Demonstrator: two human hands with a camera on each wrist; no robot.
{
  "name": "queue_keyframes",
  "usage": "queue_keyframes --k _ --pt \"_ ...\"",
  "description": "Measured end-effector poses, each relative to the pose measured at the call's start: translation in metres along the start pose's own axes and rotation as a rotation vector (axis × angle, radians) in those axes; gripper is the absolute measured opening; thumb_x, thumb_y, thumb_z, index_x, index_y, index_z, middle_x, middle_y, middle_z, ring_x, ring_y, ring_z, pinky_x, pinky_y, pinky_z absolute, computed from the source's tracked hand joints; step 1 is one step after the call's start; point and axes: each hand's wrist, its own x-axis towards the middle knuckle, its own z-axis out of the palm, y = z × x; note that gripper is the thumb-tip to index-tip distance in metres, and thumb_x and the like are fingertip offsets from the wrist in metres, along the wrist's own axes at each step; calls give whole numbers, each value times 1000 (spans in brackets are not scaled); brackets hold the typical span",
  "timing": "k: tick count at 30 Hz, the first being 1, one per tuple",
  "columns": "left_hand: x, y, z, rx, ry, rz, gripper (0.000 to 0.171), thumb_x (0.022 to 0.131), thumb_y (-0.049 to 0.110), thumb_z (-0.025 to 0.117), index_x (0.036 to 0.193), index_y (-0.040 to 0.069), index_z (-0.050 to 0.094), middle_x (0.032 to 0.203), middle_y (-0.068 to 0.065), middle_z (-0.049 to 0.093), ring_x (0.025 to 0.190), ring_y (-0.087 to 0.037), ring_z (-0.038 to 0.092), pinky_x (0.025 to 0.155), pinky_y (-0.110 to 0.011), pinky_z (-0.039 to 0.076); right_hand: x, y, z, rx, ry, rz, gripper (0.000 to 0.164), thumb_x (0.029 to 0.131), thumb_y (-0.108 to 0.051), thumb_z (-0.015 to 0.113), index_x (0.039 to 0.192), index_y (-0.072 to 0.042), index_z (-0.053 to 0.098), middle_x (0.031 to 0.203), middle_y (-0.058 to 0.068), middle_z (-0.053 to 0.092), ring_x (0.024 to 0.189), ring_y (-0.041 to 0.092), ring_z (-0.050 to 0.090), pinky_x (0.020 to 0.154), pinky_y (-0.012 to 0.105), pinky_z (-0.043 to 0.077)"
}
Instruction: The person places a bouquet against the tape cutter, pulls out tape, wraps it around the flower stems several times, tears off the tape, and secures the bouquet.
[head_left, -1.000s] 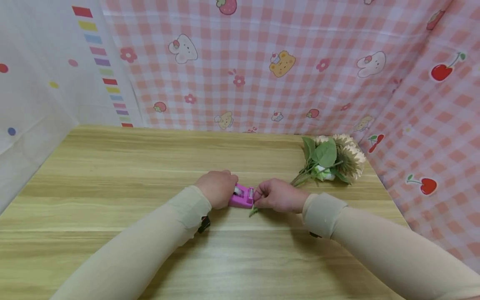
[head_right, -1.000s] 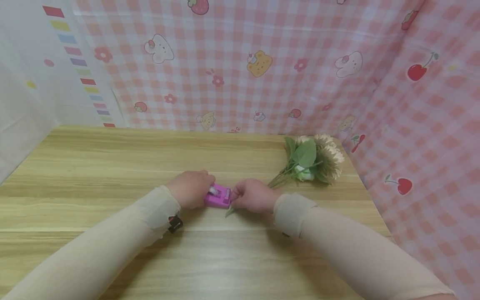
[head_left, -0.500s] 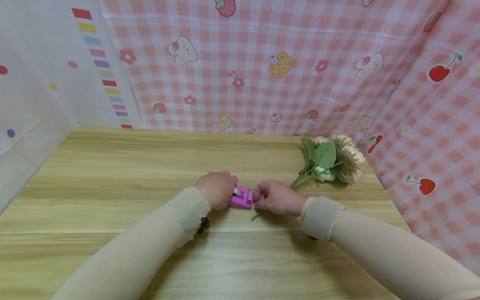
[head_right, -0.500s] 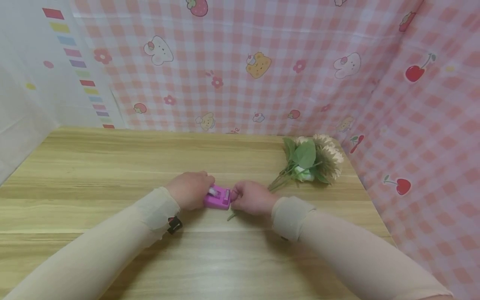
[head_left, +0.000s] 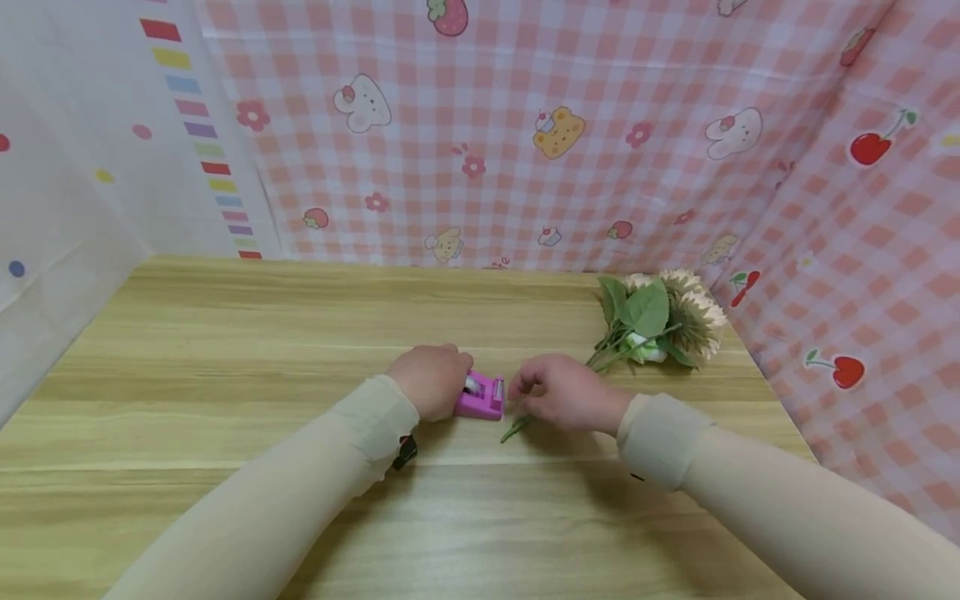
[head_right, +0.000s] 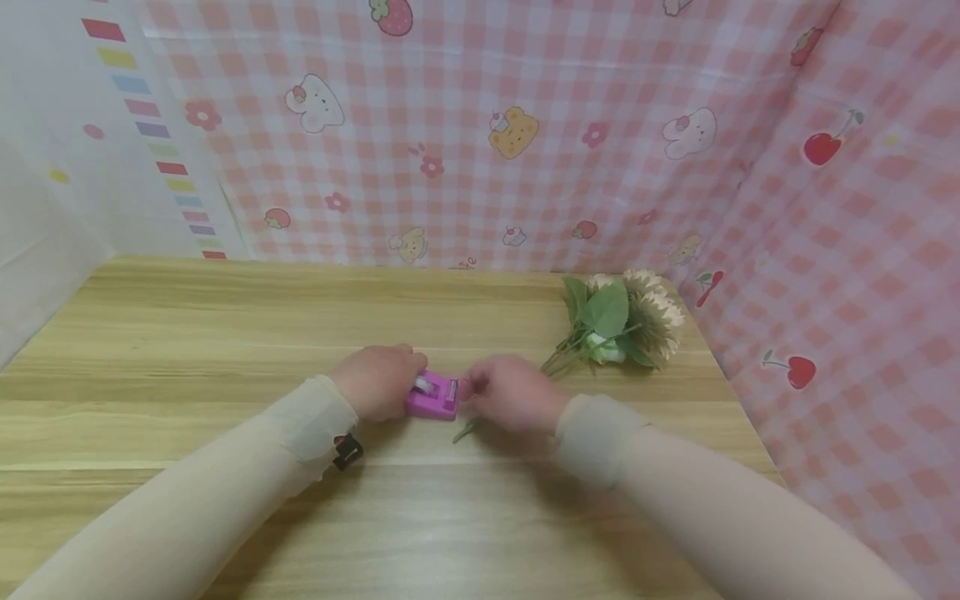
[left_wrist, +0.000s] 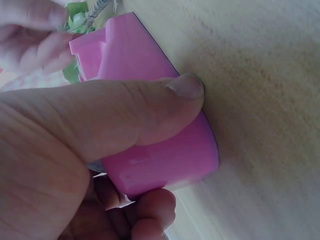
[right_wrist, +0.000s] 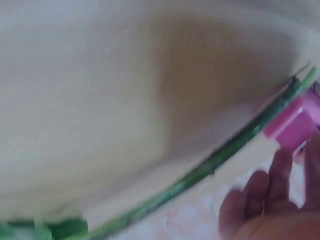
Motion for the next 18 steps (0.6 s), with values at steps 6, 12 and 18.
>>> queue_keyframes --k 6,12,18 --pt "-1 0 -2 -7 -7 -1 42 99 12 67 140 4 61 126 -15 68 111 -30 68 104 -46 57 -8 6 5 -257 -84 -223 23 88 -10 80 107 -23 83 103 -4 70 100 16 59 93 36 51" --pt "-1 0 -2 -24 -12 -7 44 100 14 67 142 4 61 128 -15 67 110 -31 69 103 -47 58 -10 6 22 -421 -6 -279 22 88 -10 80 106 -22 83 105 -1 73 101 21 61 95 40 51" --pt "1 -1 0 -33 -4 -3 42 99 14 67 139 5 62 126 -14 68 108 -30 69 102 -46 58 -14 7 26 -366 35 -252 19 87 -9 81 104 -20 82 105 -3 75 105 22 62 101 43 49"
